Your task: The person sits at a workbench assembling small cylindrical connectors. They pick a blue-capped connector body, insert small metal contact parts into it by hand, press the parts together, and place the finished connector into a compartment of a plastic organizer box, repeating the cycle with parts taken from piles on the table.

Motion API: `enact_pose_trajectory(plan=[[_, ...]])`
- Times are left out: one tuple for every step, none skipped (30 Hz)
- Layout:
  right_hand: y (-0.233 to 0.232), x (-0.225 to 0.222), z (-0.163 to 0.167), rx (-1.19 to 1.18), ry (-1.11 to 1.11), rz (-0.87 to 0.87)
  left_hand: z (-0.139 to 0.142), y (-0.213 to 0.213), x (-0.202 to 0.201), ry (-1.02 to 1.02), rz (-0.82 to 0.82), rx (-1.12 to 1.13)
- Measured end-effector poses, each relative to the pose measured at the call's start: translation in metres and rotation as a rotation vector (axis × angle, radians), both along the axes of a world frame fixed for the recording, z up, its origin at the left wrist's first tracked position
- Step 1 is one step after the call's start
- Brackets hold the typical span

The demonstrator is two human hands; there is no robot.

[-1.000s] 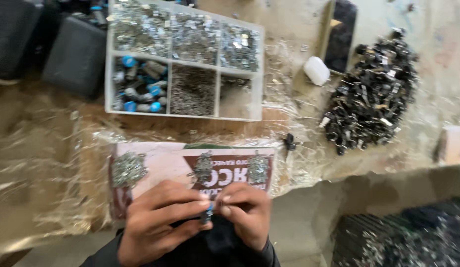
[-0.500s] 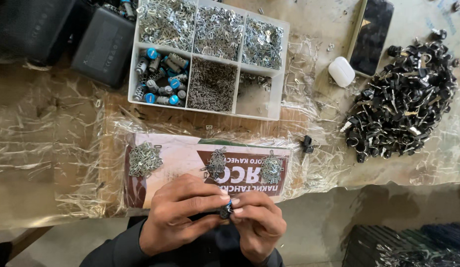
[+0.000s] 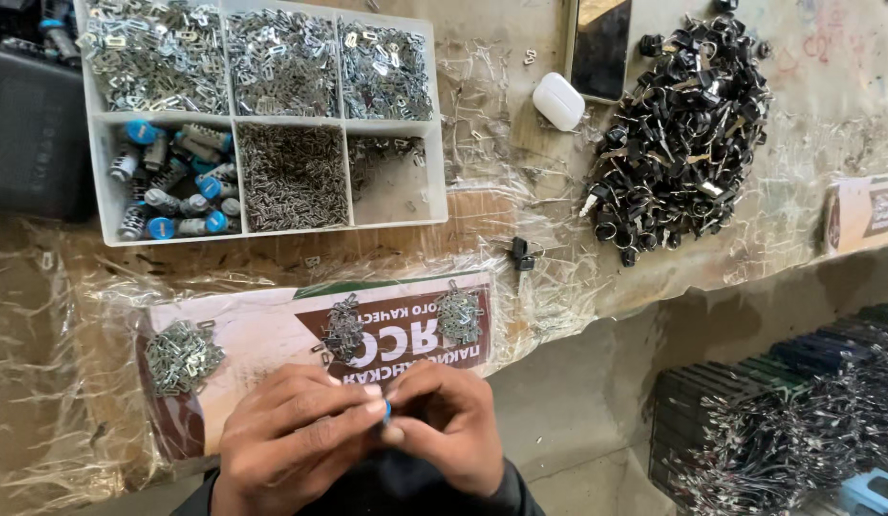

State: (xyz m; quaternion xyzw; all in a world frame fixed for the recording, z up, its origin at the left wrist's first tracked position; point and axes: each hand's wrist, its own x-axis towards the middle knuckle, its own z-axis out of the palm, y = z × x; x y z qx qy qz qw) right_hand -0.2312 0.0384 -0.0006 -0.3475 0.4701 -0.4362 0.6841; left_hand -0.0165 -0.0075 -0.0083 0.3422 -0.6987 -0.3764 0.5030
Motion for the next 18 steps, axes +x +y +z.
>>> enact_pose_trajectory(plan=[[0.001, -0.004, -0.001, 0.123, -0.117, 0.021, 0.0, 0.0, 0.0, 0.034, -0.02, 0.023], [0.005, -0.004, -0.001, -0.015, 0.144, -0.036, 0.001, 0.001, -0.001, 0.032, -0.017, 0.037], [0.01, -0.004, -0.002, -0.149, 0.406, -0.094, 0.001, 0.003, 0.0, 0.03, -0.014, 0.054], [0.013, -0.006, -0.003, -0.287, 0.668, -0.149, 0.001, 0.002, 0.0, 0.028, -0.006, 0.066], [0.017, -0.006, -0.005, -0.412, 0.905, -0.153, 0.001, 0.001, 0.001, 0.048, 0.011, 0.054], [0.019, -0.008, -0.007, -0.537, 1.144, -0.154, -0.001, -0.002, 0.002, 0.068, 0.028, 0.043], [0.021, -0.01, -0.008, -0.663, 1.382, -0.15, -0.003, -0.004, 0.002, 0.09, 0.048, 0.034], [0.024, -0.011, -0.009, -0.657, 1.376, -0.146, -0.003, -0.005, 0.004, 0.079, 0.053, 0.073], [0.026, -0.012, -0.01, -0.644, 1.37, -0.144, -0.002, -0.005, 0.006, 0.067, 0.052, 0.116], [0.028, -0.012, -0.01, -0.63, 1.367, -0.145, -0.002, -0.005, 0.007, 0.056, 0.048, 0.159], [0.028, -0.012, -0.01, -0.621, 1.373, -0.141, -0.002, -0.005, 0.006, 0.051, 0.043, 0.15], [0.027, -0.012, -0.011, -0.616, 1.38, -0.138, -0.002, -0.005, 0.005, 0.047, 0.04, 0.139], [0.027, -0.011, -0.012, -0.61, 1.385, -0.133, -0.002, -0.004, 0.004, 0.043, 0.037, 0.128], [0.026, -0.01, -0.012, -0.589, 1.387, -0.126, -0.001, -0.004, 0.003, 0.044, 0.027, 0.127], [0.025, -0.009, -0.013, -0.571, 1.386, -0.119, 0.0, -0.004, 0.001, 0.043, 0.019, 0.123], [0.023, -0.009, -0.013, -0.555, 1.383, -0.113, 0.002, -0.004, 0.0, 0.04, 0.013, 0.118], [0.022, -0.009, -0.014, -0.55, 1.388, -0.097, 0.003, -0.004, -0.001, 0.03, 0.009, 0.113], [0.022, -0.009, -0.015, -0.544, 1.393, -0.08, 0.004, -0.005, -0.003, 0.021, 0.006, 0.109]])
